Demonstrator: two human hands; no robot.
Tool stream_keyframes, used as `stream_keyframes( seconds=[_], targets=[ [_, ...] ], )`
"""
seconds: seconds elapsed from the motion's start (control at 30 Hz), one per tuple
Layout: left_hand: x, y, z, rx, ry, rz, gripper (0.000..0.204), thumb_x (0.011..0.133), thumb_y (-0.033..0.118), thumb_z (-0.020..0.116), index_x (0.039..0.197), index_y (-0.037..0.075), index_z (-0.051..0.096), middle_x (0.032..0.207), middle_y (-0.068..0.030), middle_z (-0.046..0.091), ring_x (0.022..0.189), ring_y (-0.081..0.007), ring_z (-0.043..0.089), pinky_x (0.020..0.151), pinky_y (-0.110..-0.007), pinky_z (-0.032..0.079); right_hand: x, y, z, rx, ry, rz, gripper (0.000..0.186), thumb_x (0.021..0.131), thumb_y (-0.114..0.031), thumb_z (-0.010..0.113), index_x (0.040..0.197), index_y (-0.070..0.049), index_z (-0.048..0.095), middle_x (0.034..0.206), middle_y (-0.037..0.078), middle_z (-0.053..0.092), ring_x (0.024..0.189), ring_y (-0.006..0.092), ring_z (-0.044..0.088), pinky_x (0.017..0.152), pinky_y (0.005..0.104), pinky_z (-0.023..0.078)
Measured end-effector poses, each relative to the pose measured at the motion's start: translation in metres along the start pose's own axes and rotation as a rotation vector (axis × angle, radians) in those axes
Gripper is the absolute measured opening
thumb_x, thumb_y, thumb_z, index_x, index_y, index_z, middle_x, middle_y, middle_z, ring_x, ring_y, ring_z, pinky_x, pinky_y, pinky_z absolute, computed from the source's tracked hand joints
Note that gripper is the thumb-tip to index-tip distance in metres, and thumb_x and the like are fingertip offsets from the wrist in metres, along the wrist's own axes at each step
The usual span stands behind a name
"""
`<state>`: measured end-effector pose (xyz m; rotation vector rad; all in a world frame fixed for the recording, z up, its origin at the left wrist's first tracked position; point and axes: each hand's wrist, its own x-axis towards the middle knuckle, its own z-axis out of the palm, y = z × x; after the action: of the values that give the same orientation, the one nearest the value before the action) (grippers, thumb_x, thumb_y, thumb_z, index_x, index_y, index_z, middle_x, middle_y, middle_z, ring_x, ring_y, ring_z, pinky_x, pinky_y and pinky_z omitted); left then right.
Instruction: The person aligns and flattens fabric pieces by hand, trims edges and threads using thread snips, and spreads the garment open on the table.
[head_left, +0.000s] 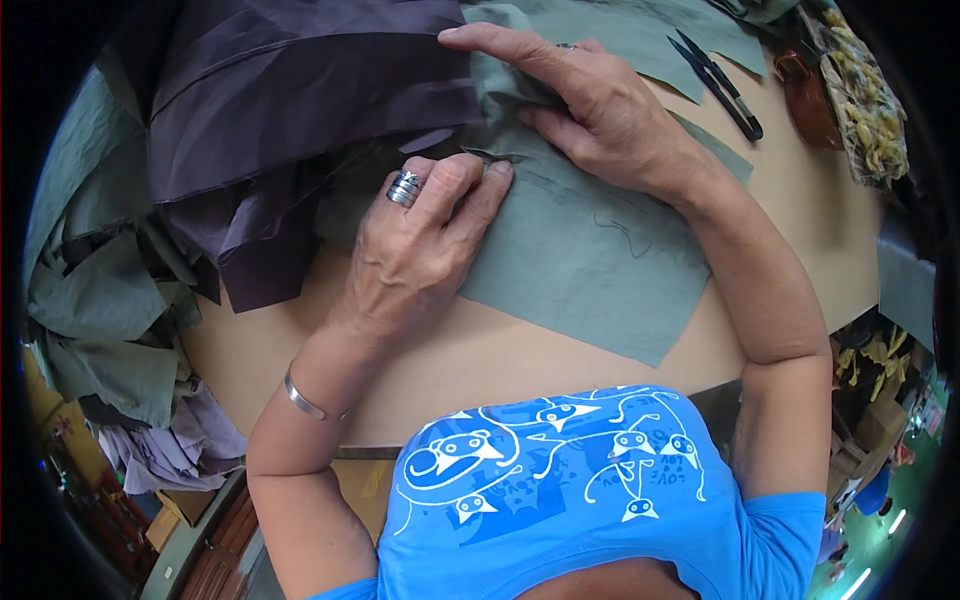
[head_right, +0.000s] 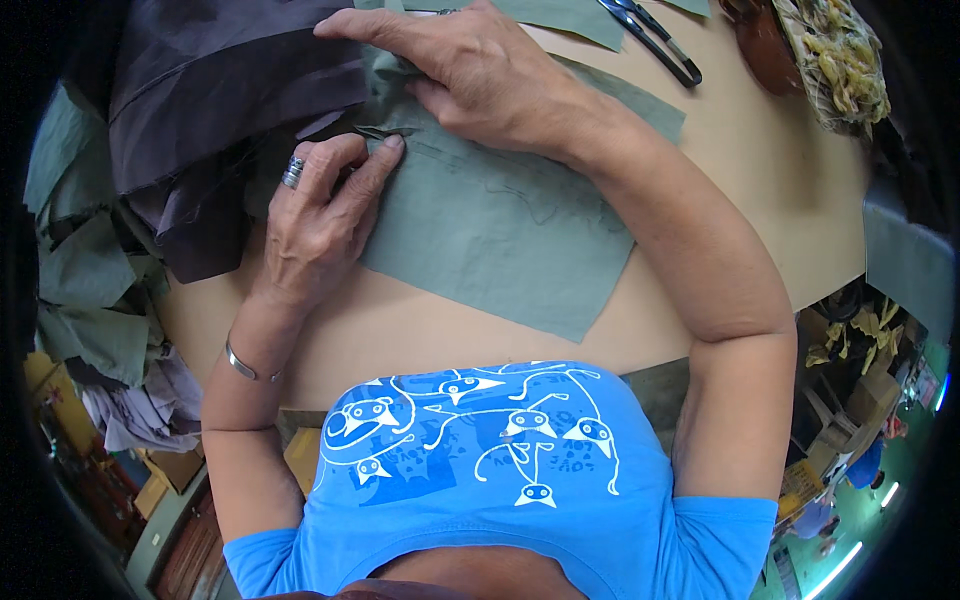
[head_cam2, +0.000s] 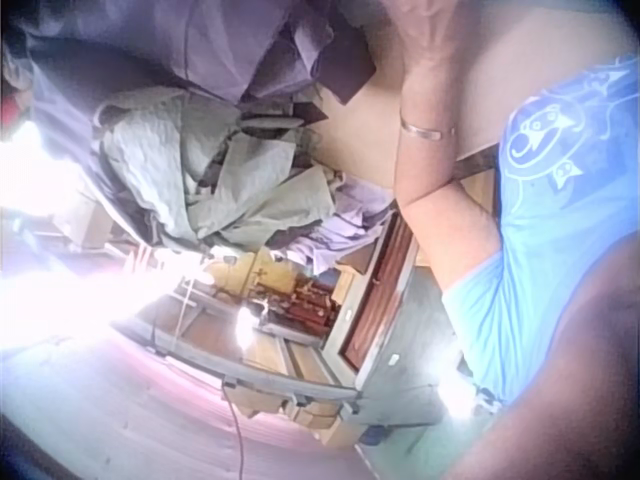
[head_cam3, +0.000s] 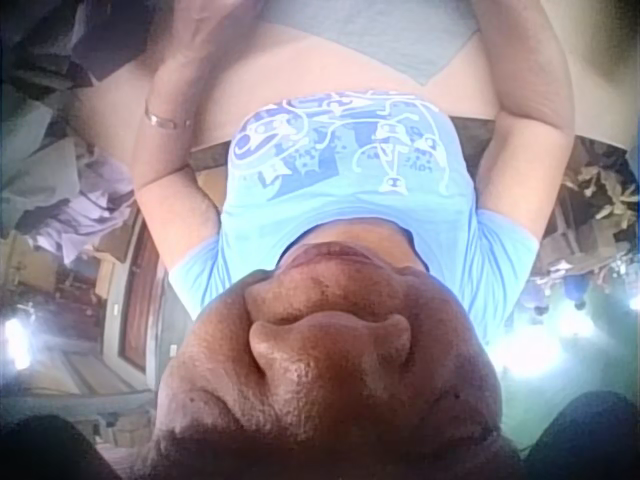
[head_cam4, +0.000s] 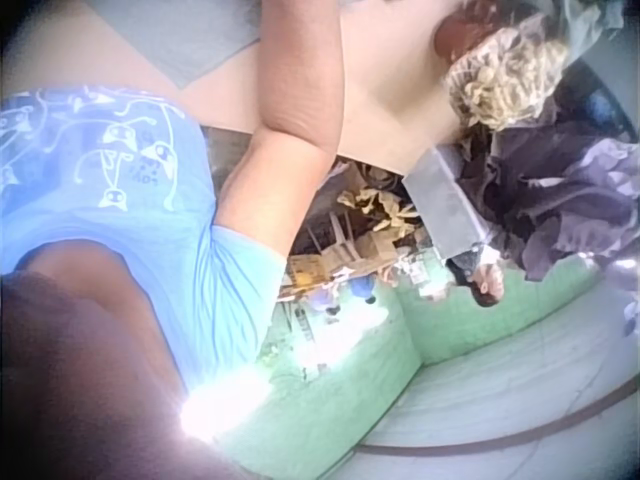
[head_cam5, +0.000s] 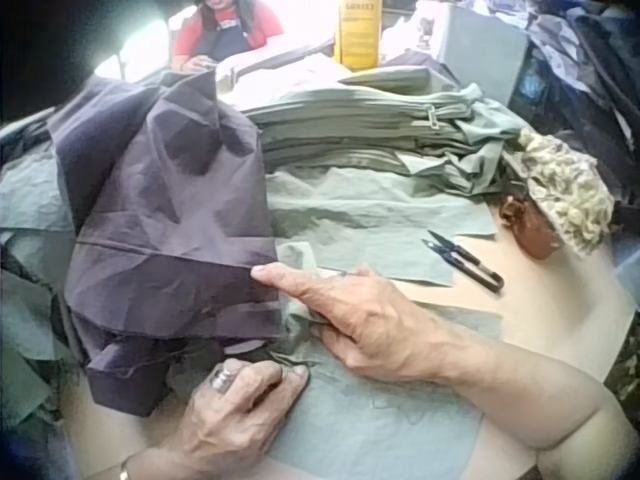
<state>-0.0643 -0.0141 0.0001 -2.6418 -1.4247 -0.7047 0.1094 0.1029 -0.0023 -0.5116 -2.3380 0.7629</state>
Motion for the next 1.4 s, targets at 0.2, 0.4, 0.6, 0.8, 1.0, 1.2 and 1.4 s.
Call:
stream_keyframes(
  seconds=[0.2,0.4,0.6,0.8,1.0,1.2,1.4],
  targets=[
    [0.0003,-0.0005,-0.0005,-0.011,-0.020,0.007,0.034,0.070,0.004,0.058,0.104,-0.001,0.061,0.096,-0.0087,0.051,0.079,-0.0223,0.054,0.070,-0.033,0.048,0.0006,0.0008,0.0000,-0.027,0.016,-0.020,0.071,0.066,0.012,0.054,0.131,-0.017,0.048,0.120,0.003,0.060,0.060,0.0218,0.054,0.065,0.0320,0.044],
    [0.0017,0.0023,-0.0029,0.021,-0.090,-0.018,0.040,0.072,0.003,0.056,0.112,0.000,0.057,0.098,-0.0103,0.049,0.080,-0.0242,0.053,0.072,-0.034,0.048,0.0000,0.0007,-0.0011,-0.040,-0.021,0.025,0.071,0.067,0.011,0.055,0.131,-0.019,0.049,0.116,0.003,0.062,0.061,0.0216,0.054,0.067,0.0332,0.043],
    [0.0027,0.0029,-0.0068,0.006,-0.153,-0.032,0.055,0.064,-0.006,0.063,0.117,0.006,0.060,0.097,-0.0082,0.047,0.079,-0.0234,0.053,0.070,-0.035,0.048,-0.0001,0.0019,-0.0003,-0.065,0.012,-0.029,0.069,0.068,0.009,0.056,0.130,-0.020,0.049,0.110,0.003,0.063,0.062,0.0205,0.054,0.070,0.0322,0.041],
    [-0.0026,0.0032,-0.0014,-0.045,-0.012,-0.064,0.051,0.065,-0.007,0.064,0.115,0.002,0.060,0.094,-0.0097,0.050,0.080,-0.0242,0.054,0.069,-0.035,0.049,-0.0003,-0.0026,-0.0027,-0.125,-0.076,0.085,0.068,0.069,0.008,0.056,0.130,-0.020,0.049,0.099,0.003,0.065,0.060,0.0189,0.053,0.070,0.0307,0.041],
    [-0.0012,0.0002,-0.0016,0.039,-0.024,0.019,0.042,0.069,0.000,0.058,0.111,-0.006,0.058,0.093,-0.0116,0.050,0.077,-0.0244,0.052,0.068,-0.032,0.048,0.0005,-0.0014,0.0004,-0.055,0.000,0.020,0.068,0.068,0.009,0.055,0.129,-0.020,0.050,0.108,0.003,0.064,0.062,0.0190,0.055,0.070,0.0305,0.041],
    [0.0017,0.0033,-0.0061,0.057,-0.139,-0.020,0.045,0.072,0.000,0.053,0.116,-0.005,0.053,0.094,-0.0124,0.047,0.080,-0.0248,0.050,0.071,-0.033,0.048,0.0003,-0.0005,-0.0008,-0.059,0.008,0.009,0.069,0.067,0.010,0.054,0.129,-0.019,0.051,0.109,0.003,0.064,0.062,0.0195,0.055,0.071,0.0306,0.041],
    [0.0024,0.0064,-0.0081,0.021,-0.165,-0.048,0.045,0.072,0.002,0.054,0.117,0.009,0.057,0.092,-0.0104,0.046,0.078,-0.0236,0.050,0.071,-0.035,0.047,0.0010,-0.0042,-0.0067,-0.139,-0.080,0.063,0.068,0.067,0.008,0.054,0.130,-0.019,0.049,0.096,0.007,0.064,0.061,0.0210,0.053,0.070,0.0303,0.040]
  ],
)
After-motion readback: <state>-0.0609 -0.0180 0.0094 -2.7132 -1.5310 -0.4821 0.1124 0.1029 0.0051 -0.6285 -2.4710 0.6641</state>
